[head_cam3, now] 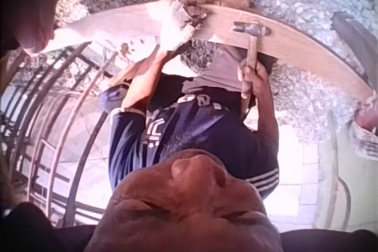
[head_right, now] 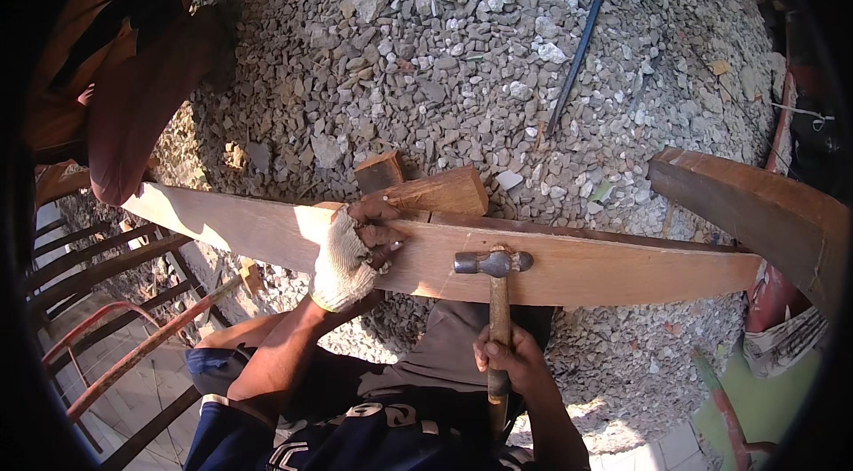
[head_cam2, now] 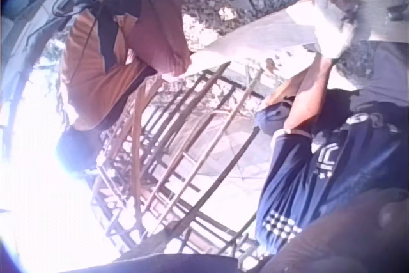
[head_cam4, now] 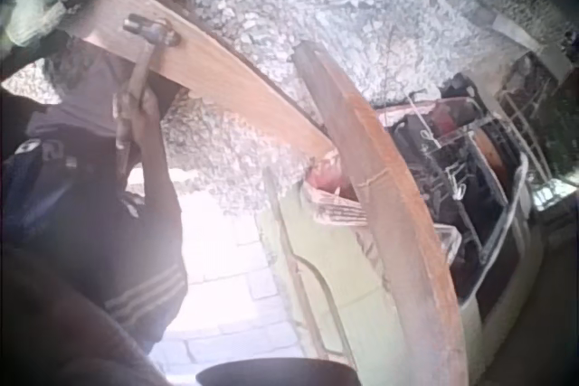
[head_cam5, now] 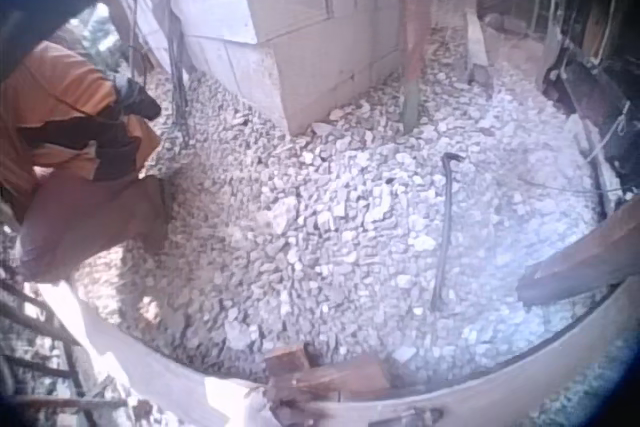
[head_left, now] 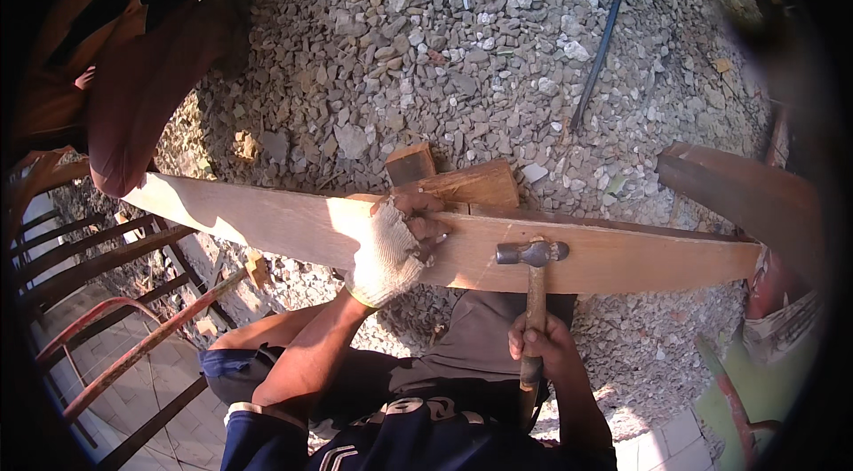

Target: The person uses a hammer and a metal tool to secure wood blocks to a long wooden plank and then uses a pry bar and hammer to dismantle part of a wooden structure.

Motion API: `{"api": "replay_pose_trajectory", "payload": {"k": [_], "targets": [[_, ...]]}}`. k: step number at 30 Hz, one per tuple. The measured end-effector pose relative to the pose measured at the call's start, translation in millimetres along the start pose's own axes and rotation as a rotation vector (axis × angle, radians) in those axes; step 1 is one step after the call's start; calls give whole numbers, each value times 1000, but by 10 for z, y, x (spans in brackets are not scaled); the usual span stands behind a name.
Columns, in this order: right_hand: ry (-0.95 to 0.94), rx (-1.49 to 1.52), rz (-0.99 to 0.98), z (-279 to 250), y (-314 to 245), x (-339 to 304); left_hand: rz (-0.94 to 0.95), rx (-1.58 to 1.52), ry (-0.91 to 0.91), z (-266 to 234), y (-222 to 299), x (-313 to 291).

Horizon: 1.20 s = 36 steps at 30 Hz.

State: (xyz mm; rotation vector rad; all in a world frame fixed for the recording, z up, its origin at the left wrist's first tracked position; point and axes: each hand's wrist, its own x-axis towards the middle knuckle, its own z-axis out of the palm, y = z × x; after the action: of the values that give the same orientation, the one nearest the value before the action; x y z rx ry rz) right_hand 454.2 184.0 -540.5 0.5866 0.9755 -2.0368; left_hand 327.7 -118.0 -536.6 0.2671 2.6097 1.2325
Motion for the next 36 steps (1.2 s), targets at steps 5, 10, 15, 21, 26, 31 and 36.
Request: {"api": "replay_pose_trajectory", "payload": {"k": [5,10,15,21,26,31,36], "targets": [[66,-286,-76,177,-48,-75,33,-132,121,100,-56,10],[175,-1018,-585,652,-379,-297,130,-62,141,114,-140,42],[140,-1190,-968,1034,-601,-309,153,21,236,385,-545,53],[242,-1576,-709,771,-430,228,200,234,251,265,-324,40],[193,-1290,-1022,1083,-662,-227,161,126,246,237,-261,17],[294,-1368,-890,853,-464,17,183,141,255,167,-105,8],[380,-1555,-713,534,-294,195,216,233,256,238,-291,17]]}}
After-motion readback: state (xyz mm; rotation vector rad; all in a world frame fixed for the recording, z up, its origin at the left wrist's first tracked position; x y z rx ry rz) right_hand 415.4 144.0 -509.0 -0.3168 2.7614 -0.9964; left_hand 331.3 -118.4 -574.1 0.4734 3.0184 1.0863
